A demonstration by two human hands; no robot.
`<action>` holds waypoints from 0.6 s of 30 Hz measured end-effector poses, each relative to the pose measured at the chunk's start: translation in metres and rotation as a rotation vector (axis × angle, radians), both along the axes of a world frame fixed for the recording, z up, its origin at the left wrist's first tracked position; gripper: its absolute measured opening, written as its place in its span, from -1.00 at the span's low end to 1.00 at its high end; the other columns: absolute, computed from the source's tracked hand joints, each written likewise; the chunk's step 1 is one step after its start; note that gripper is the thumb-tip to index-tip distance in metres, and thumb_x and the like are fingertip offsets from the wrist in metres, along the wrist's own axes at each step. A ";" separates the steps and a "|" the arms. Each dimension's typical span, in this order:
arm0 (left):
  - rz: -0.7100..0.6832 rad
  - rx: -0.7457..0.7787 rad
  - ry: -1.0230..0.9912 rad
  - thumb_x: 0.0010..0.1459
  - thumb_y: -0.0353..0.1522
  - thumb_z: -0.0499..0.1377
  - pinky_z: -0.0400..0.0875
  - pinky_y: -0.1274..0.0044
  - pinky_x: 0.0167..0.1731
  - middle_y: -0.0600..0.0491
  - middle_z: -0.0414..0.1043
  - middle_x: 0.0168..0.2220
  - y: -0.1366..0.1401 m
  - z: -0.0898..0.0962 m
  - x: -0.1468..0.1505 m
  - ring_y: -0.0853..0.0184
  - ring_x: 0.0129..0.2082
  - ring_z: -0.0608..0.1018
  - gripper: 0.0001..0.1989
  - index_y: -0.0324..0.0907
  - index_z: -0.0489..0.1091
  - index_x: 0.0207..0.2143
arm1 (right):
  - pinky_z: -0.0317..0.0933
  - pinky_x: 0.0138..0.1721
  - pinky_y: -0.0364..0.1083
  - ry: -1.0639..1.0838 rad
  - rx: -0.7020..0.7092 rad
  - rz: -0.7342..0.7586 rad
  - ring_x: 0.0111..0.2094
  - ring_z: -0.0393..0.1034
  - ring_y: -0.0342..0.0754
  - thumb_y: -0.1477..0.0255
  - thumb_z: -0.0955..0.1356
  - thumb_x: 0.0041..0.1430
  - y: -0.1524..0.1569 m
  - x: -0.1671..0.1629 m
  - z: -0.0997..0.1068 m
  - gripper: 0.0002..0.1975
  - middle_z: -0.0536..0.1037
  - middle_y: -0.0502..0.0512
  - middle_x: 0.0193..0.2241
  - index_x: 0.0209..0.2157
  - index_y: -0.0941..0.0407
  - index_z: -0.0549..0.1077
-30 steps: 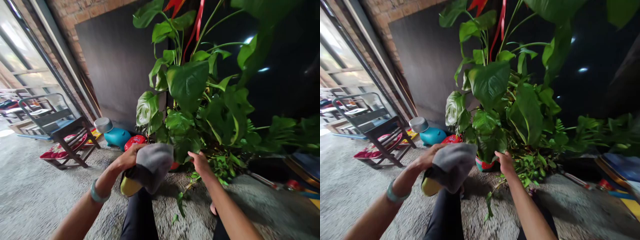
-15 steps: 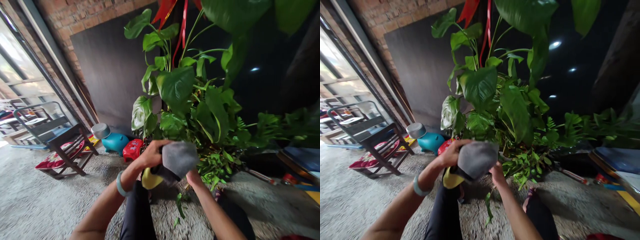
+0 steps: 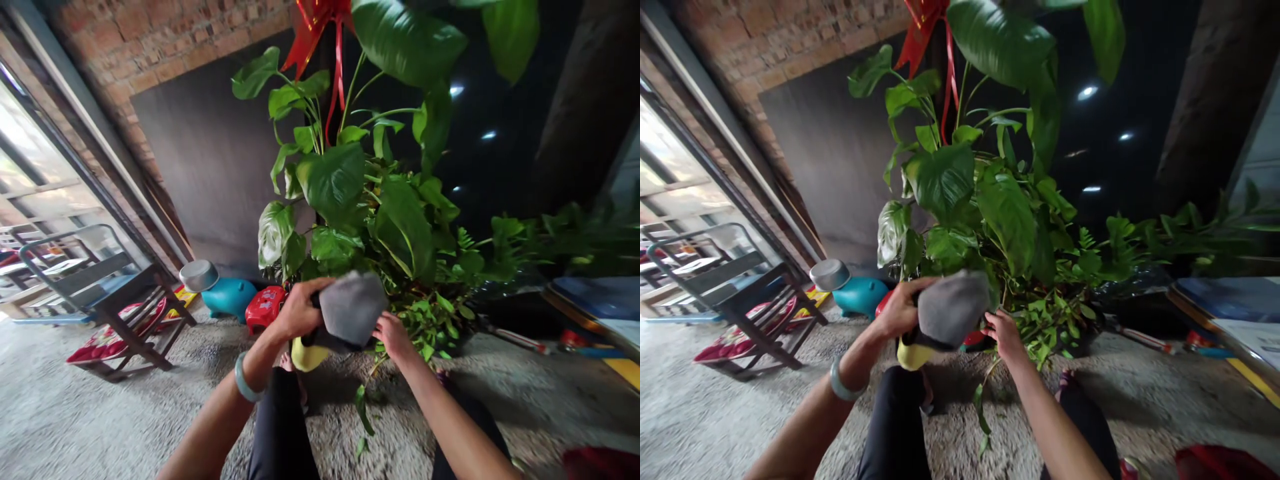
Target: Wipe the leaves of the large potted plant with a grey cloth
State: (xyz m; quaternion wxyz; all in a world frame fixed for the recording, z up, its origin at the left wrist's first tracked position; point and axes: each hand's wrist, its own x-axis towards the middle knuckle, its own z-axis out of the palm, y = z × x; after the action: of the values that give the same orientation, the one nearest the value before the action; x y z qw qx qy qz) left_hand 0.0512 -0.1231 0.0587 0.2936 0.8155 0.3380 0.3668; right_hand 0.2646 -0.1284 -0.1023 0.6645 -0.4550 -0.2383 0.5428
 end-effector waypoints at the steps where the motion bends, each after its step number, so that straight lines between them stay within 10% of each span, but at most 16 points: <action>1: 0.066 0.067 -0.087 -0.02 -0.41 0.27 0.53 0.30 0.07 -0.01 0.67 -0.03 0.002 0.010 0.002 0.05 -0.01 0.65 -0.53 -0.16 0.61 0.00 | 0.33 -0.43 -0.08 0.001 -0.005 -0.016 -0.50 0.42 -0.06 0.28 0.58 -0.39 0.002 0.001 0.001 -0.68 0.56 -0.04 -0.59 -0.55 0.05 0.47; 5: 0.191 0.217 -0.227 -0.03 -0.41 0.26 0.47 0.29 0.12 -0.06 0.62 0.04 0.022 0.009 0.027 0.04 0.06 0.60 -0.47 -0.20 0.56 0.06 | 0.35 -0.37 -0.05 0.003 -0.016 -0.042 -0.44 0.46 -0.04 0.23 0.57 -0.40 0.005 -0.006 0.005 -0.62 0.62 0.00 -0.50 -0.46 0.06 0.52; 12: 0.063 -0.158 0.148 -0.13 -0.47 0.24 0.51 0.34 0.03 -0.02 0.68 -0.10 -0.005 -0.070 0.003 0.01 -0.03 0.66 -0.53 -0.15 0.65 -0.10 | 0.28 -0.41 -0.10 -0.011 -0.123 -0.136 -0.41 0.50 -0.03 0.31 0.57 -0.37 -0.020 0.024 0.006 -0.65 0.64 -0.01 -0.47 -0.41 0.02 0.58; 18: 0.461 0.028 -0.113 -0.06 -0.41 0.29 0.46 0.28 0.15 -0.06 0.59 0.06 -0.042 -0.071 -0.010 0.02 0.10 0.57 -0.40 -0.12 0.51 0.12 | 0.42 -0.38 -0.01 -0.077 -0.093 0.167 -0.21 0.60 0.17 0.16 0.63 -0.24 -0.098 0.009 0.023 -0.49 0.72 0.17 -0.27 -0.19 0.04 0.65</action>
State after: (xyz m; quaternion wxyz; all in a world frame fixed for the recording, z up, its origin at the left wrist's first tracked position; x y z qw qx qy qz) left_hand 0.0416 -0.1650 -0.0125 0.2090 0.6990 0.4931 0.4738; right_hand 0.2732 -0.2259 -0.0794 0.5855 -0.4844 -0.2753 0.5889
